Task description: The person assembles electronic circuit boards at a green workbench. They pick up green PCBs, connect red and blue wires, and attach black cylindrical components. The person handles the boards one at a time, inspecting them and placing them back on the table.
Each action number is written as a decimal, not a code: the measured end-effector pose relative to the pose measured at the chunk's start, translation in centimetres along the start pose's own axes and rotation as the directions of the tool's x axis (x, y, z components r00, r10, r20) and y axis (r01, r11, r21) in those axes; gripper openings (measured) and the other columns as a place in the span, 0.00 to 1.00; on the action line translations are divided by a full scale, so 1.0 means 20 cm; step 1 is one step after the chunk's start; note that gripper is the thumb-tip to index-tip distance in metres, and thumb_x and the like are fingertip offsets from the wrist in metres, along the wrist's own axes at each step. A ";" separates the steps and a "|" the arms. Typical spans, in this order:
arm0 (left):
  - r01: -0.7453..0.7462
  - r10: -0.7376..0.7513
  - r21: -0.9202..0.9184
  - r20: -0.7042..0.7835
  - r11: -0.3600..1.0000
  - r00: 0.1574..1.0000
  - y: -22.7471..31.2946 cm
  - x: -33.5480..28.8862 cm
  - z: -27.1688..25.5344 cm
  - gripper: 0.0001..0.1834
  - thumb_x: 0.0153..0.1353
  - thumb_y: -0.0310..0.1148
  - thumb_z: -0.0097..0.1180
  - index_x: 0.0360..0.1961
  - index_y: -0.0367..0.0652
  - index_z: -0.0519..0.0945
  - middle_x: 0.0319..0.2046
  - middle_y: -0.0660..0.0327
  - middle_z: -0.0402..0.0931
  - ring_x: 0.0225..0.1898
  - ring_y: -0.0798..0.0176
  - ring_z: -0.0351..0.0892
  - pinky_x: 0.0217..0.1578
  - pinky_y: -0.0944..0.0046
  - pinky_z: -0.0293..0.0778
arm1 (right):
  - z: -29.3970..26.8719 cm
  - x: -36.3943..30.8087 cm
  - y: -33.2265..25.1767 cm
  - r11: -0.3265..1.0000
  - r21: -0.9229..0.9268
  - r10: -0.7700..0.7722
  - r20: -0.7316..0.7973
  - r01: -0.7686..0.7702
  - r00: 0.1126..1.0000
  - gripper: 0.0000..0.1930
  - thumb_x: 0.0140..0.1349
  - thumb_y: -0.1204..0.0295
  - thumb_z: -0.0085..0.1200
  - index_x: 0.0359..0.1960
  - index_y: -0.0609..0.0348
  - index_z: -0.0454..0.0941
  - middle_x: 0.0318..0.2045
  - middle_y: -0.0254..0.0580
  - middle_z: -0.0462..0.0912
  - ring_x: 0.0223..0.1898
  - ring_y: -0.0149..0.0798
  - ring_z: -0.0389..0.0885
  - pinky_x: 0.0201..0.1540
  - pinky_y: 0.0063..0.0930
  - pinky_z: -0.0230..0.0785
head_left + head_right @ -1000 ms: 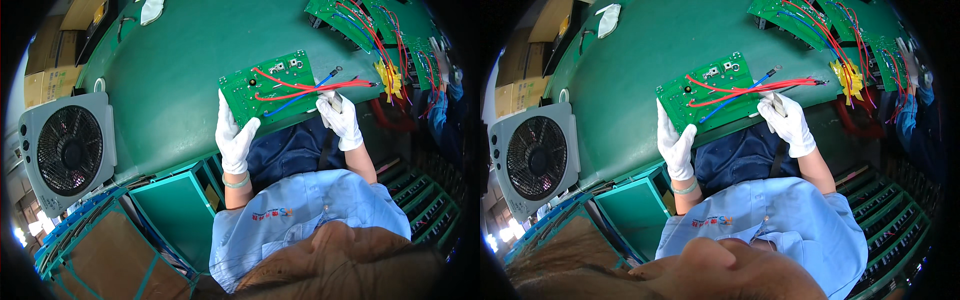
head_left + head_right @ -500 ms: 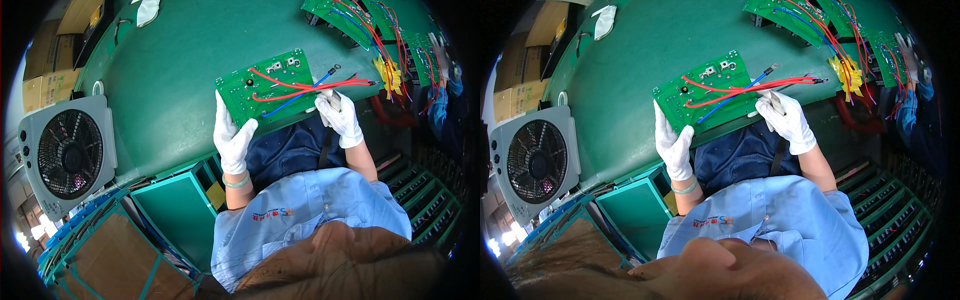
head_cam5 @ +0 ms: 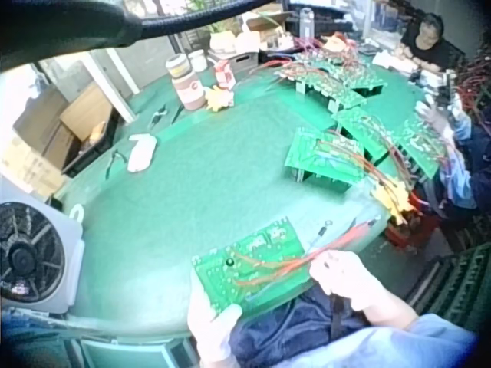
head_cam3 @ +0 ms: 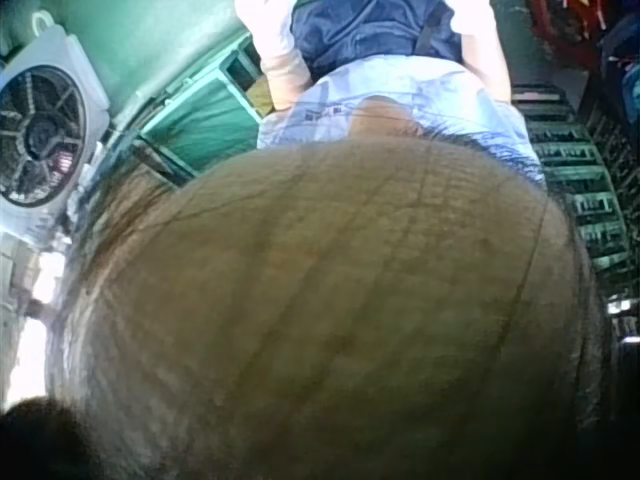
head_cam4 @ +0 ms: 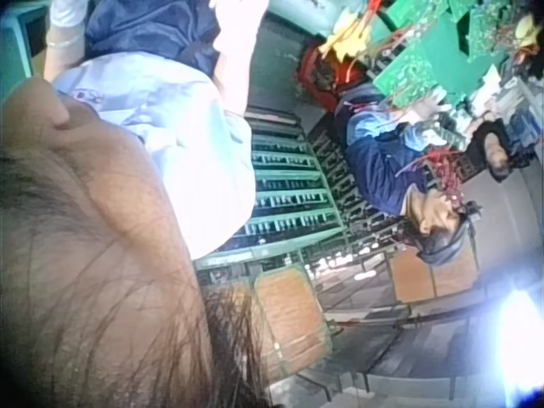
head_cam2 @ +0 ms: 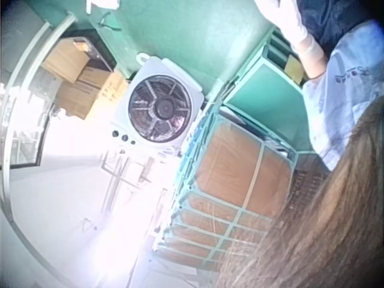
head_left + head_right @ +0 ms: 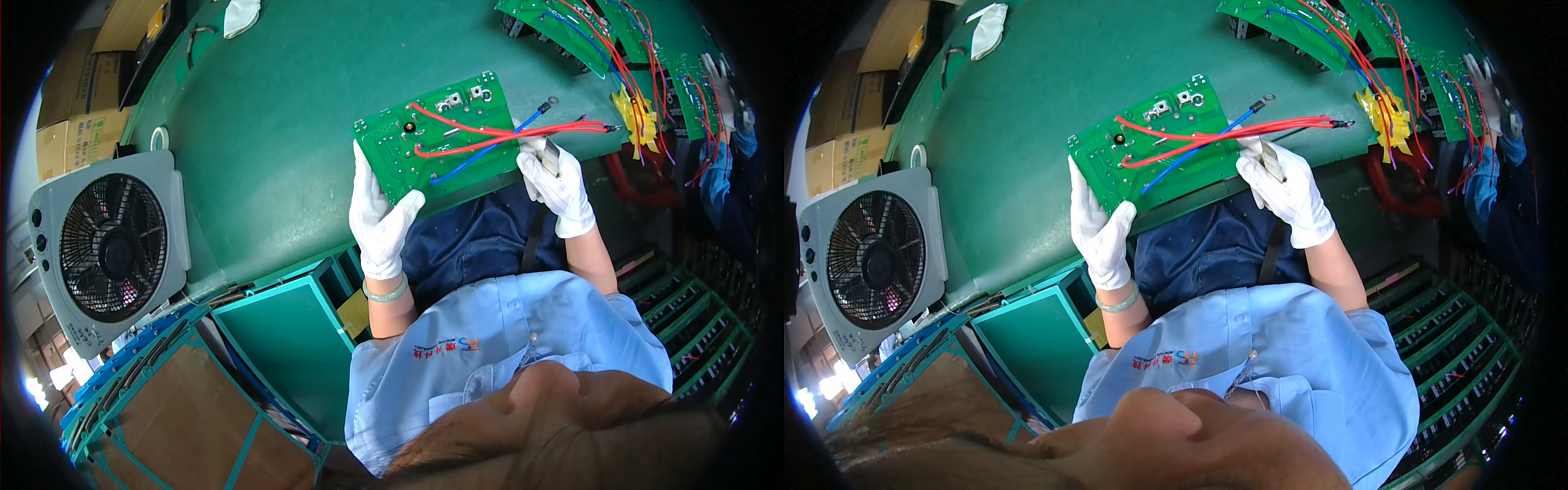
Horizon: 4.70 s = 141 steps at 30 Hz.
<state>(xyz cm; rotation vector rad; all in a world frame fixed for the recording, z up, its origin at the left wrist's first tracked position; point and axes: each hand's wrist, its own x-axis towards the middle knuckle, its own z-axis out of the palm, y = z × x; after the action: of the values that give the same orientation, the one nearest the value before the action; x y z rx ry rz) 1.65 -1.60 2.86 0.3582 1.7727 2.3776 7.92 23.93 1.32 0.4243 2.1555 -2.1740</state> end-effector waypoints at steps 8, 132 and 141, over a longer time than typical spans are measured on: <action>0.110 -0.112 -0.084 -0.014 0.990 0.994 0.02 0.00 0.03 0.52 0.51 0.09 0.60 0.74 0.28 0.43 0.70 0.47 0.57 0.67 0.56 0.64 0.64 0.58 0.66 | 0.02 0.03 -0.05 0.977 0.214 0.048 -0.090 -0.028 0.995 0.21 0.70 0.72 0.54 0.63 0.61 0.74 0.24 0.29 0.77 0.17 0.18 0.65 0.20 0.15 0.55; 0.015 0.406 0.941 -0.160 0.338 0.900 -0.04 0.22 -0.55 0.22 0.70 0.38 0.52 0.55 0.28 0.75 0.47 0.45 0.79 0.47 0.49 0.78 0.53 0.54 0.71 | -0.49 -0.14 -0.19 0.881 -0.272 -0.435 -0.148 0.386 0.888 0.19 0.71 0.65 0.50 0.61 0.52 0.77 0.30 0.34 0.87 0.30 0.24 0.82 0.38 0.24 0.74; -0.177 0.702 0.918 -0.136 0.354 0.699 -0.09 0.15 -0.60 0.27 0.59 0.33 0.66 0.58 0.34 0.75 0.51 0.48 0.78 0.50 0.48 0.79 0.54 0.52 0.75 | -1.59 -0.11 -0.48 0.869 -0.031 -0.300 -0.826 0.494 0.477 0.20 0.63 0.54 0.55 0.47 0.55 0.84 0.30 0.41 0.86 0.12 0.23 0.66 0.13 0.20 0.53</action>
<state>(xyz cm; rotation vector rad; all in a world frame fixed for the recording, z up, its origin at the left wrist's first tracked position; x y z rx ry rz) -4.56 -11.34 -1.75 0.3691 3.5571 1.6096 12.82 55.21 11.57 1.3016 2.6421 -2.8942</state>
